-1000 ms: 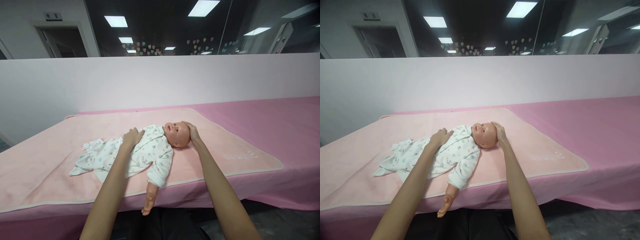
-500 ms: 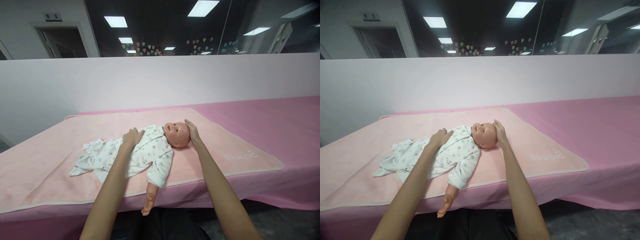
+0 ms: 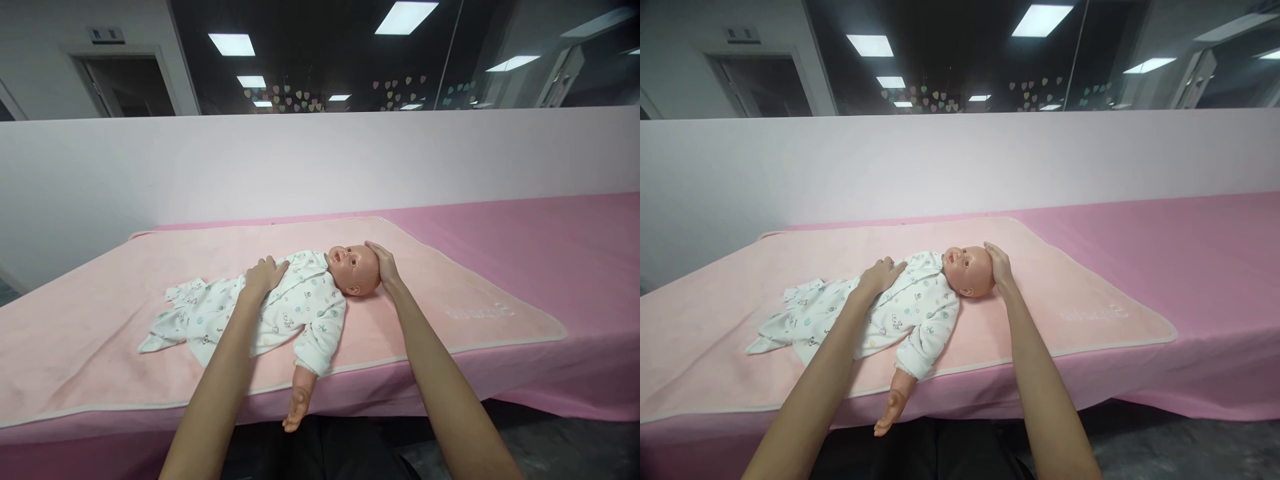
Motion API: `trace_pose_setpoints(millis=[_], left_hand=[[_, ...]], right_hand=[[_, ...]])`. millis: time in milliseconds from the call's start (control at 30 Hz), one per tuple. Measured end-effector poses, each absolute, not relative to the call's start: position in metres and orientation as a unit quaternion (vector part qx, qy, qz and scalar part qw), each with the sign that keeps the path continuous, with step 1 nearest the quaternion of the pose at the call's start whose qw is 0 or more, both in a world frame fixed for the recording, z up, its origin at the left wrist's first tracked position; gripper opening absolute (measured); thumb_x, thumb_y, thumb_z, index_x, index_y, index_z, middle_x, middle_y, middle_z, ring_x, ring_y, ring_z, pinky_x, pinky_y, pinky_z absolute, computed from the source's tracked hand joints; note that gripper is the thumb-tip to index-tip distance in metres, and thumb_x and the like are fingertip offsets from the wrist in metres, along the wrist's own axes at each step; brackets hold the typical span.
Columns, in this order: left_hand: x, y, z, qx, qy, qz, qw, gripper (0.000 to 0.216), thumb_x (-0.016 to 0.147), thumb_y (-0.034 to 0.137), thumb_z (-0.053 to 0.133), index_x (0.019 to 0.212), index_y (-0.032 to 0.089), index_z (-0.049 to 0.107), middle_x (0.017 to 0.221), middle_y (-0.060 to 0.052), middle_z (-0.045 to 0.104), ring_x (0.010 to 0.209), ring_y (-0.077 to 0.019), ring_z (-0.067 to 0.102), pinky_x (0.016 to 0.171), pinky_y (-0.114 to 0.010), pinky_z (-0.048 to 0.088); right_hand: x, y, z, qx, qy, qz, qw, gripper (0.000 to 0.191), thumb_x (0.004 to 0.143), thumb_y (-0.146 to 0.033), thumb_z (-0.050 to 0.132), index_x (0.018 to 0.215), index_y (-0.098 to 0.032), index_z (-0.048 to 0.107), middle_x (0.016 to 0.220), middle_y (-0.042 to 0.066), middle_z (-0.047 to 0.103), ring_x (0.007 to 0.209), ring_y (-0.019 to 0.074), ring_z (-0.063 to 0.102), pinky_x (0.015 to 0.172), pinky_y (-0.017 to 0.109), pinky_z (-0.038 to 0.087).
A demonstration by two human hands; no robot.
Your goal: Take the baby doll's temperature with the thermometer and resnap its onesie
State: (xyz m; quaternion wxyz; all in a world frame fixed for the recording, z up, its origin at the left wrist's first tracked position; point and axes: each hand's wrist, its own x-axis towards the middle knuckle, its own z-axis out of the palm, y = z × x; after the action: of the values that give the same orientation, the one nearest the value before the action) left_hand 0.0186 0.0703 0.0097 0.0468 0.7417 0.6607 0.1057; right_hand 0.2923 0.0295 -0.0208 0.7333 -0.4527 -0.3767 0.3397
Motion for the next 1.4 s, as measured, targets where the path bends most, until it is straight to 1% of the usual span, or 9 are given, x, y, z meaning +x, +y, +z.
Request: trace_pose_setpoints(millis=[133, 367, 567, 733, 800, 933, 1033, 1267, 1400], left_hand=[[0.017, 0.073, 0.008, 0.744, 0.658, 0.106, 0.046, 0.063, 0.079, 0.061, 0.019, 0.110, 0.014, 0.047, 0.113, -0.017, 0.053, 0.099, -0.0324, 0.055, 0.084, -0.042, 0.037], [0.017, 0.073, 0.008, 0.743, 0.660, 0.107, 0.044, 0.064, 0.079, 0.061, 0.019, 0.113, 0.014, 0.046, 0.115, -0.017, 0.053, 0.100, -0.0327, 0.054, 0.084, -0.043, 0.037], [0.016, 0.075, 0.008, 0.740, 0.660, 0.111, 0.064, 0.064, 0.078, 0.062, 0.020, 0.114, 0.015, 0.046, 0.117, -0.016, 0.052, 0.100, -0.0323, 0.054, 0.084, -0.043, 0.037], [0.017, 0.074, 0.009, 0.736, 0.664, 0.109, 0.070, 0.063, 0.078, 0.061, 0.021, 0.113, 0.015, 0.047, 0.117, -0.016, 0.052, 0.100, -0.0321, 0.054, 0.084, -0.042, 0.037], [0.017, 0.072, 0.010, 0.737, 0.664, 0.109, 0.068, 0.063, 0.078, 0.061, 0.021, 0.113, 0.015, 0.047, 0.117, -0.016, 0.053, 0.099, -0.0318, 0.055, 0.084, -0.042, 0.037], [0.018, 0.071, 0.010, 0.739, 0.662, 0.110, 0.065, 0.064, 0.078, 0.061, 0.020, 0.112, 0.015, 0.047, 0.115, -0.017, 0.053, 0.099, -0.0322, 0.055, 0.084, -0.042, 0.037], [0.017, 0.072, 0.009, 0.739, 0.661, 0.111, 0.065, 0.063, 0.078, 0.061, 0.020, 0.112, 0.015, 0.047, 0.115, -0.017, 0.053, 0.100, -0.0322, 0.054, 0.084, -0.042, 0.037], [0.017, 0.075, 0.008, 0.740, 0.661, 0.109, 0.059, 0.063, 0.078, 0.061, 0.020, 0.113, 0.016, 0.046, 0.116, -0.017, 0.052, 0.100, -0.0319, 0.054, 0.085, -0.042, 0.037], [0.017, 0.073, 0.009, 0.738, 0.664, 0.106, 0.064, 0.062, 0.079, 0.060, 0.020, 0.112, 0.015, 0.046, 0.116, -0.017, 0.052, 0.099, -0.0314, 0.055, 0.085, -0.042, 0.037]], right_hand=[[0.296, 0.030, -0.026, -0.476, -0.388, 0.339, 0.713, 0.021, 0.066, -0.037, 0.056, 0.056, -0.018, 0.059, 0.057, -0.002, 0.063, 0.061, 0.0170, 0.057, 0.066, 0.029, 0.044], [0.293, 0.031, -0.021, -0.456, -0.388, 0.329, 0.730, 0.017, 0.066, -0.032, 0.058, 0.059, -0.018, 0.062, 0.065, 0.003, 0.067, 0.073, 0.0191, 0.060, 0.075, 0.030, 0.044], [0.298, 0.034, -0.030, -0.481, -0.396, 0.346, 0.701, 0.026, 0.067, -0.041, 0.055, 0.060, -0.017, 0.062, 0.066, 0.003, 0.067, 0.076, 0.0233, 0.061, 0.075, 0.034, 0.045], [0.305, 0.045, -0.040, -0.473, -0.396, 0.284, 0.734, 0.030, 0.064, -0.038, 0.059, 0.085, -0.019, 0.065, 0.108, 0.003, 0.063, 0.109, 0.0222, 0.050, 0.095, 0.033, 0.035], [0.307, 0.047, -0.041, -0.481, -0.384, 0.266, 0.741, 0.032, 0.063, -0.037, 0.060, 0.090, -0.021, 0.064, 0.115, 0.002, 0.059, 0.114, 0.0214, 0.047, 0.098, 0.032, 0.032], [0.308, 0.046, -0.042, -0.485, -0.406, 0.313, 0.708, 0.025, 0.065, -0.044, 0.057, 0.068, -0.020, 0.063, 0.085, 0.002, 0.067, 0.093, 0.0236, 0.057, 0.084, 0.033, 0.042], [0.307, 0.043, -0.041, -0.487, -0.409, 0.337, 0.694, 0.028, 0.065, -0.047, 0.056, 0.060, -0.020, 0.059, 0.066, 0.000, 0.065, 0.077, 0.0231, 0.059, 0.073, 0.033, 0.045], [0.305, 0.044, -0.038, -0.468, -0.403, 0.274, 0.738, 0.026, 0.062, -0.038, 0.061, 0.080, -0.019, 0.068, 0.098, 0.001, 0.067, 0.100, 0.0207, 0.054, 0.090, 0.030, 0.038], [0.305, 0.041, -0.037, -0.479, -0.408, 0.309, 0.713, 0.025, 0.064, -0.042, 0.059, 0.066, -0.018, 0.065, 0.075, 0.000, 0.068, 0.083, 0.0208, 0.058, 0.077, 0.030, 0.043]])
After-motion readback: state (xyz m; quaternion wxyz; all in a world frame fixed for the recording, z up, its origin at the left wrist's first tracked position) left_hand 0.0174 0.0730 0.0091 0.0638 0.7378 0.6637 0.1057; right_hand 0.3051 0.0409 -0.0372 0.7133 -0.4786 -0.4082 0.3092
